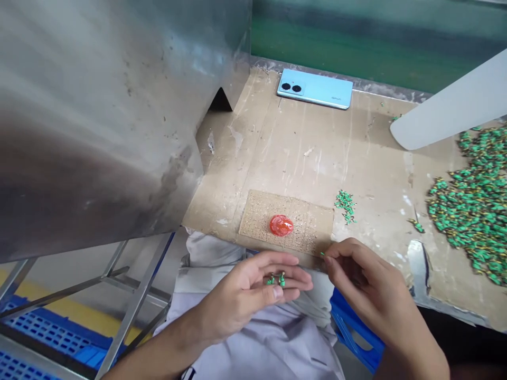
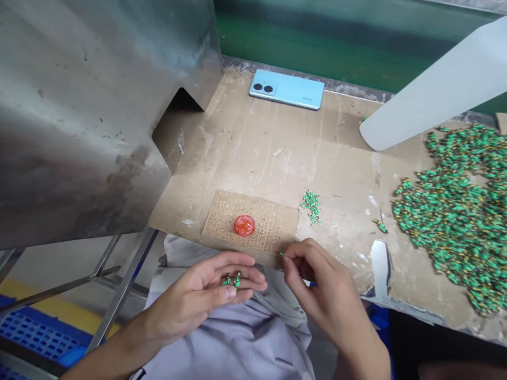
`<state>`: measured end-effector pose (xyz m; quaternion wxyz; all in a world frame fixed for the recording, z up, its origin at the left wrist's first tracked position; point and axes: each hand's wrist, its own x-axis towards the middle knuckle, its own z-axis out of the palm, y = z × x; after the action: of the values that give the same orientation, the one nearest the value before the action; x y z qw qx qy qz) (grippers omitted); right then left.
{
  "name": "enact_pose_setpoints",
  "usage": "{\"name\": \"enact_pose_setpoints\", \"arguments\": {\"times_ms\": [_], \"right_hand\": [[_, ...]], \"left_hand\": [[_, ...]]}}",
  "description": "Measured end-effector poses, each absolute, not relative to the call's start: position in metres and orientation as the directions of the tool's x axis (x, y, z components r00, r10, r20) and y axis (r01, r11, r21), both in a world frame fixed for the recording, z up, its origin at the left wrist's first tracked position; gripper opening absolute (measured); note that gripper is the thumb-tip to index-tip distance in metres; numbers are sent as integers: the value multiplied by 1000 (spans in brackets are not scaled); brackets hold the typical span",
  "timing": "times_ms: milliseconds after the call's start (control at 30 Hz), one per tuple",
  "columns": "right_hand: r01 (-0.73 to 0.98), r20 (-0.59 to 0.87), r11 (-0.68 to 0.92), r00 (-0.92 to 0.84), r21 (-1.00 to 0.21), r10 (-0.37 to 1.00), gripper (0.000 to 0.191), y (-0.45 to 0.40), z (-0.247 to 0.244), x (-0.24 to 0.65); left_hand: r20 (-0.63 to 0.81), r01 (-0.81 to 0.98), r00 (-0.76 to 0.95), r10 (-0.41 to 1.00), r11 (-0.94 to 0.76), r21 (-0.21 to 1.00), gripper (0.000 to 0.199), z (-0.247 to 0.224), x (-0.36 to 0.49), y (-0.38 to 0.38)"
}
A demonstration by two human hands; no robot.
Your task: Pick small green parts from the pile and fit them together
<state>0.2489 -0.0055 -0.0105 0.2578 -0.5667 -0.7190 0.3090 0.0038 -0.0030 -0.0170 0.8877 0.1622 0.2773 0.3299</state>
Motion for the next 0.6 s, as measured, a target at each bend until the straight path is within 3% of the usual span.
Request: {"name": "enact_pose_setpoints", "arguments": {"times_ms": [200,400,600], "right_hand": [[709,6,183,-244,-681,970,8,-4,-15,248],[781,40,238,-264,-577,964,11,-1,-16,246],[782,25,210,-242,-587,970,12,-1,-16,246]], "left_hand": [[-454,-444,631,629,773,453,19,-17,4,-1],[-450,-425,578,681,722,546,26,-25,10,0],[-479,-400,570,667,735,547,28,-23,11,1]]}}
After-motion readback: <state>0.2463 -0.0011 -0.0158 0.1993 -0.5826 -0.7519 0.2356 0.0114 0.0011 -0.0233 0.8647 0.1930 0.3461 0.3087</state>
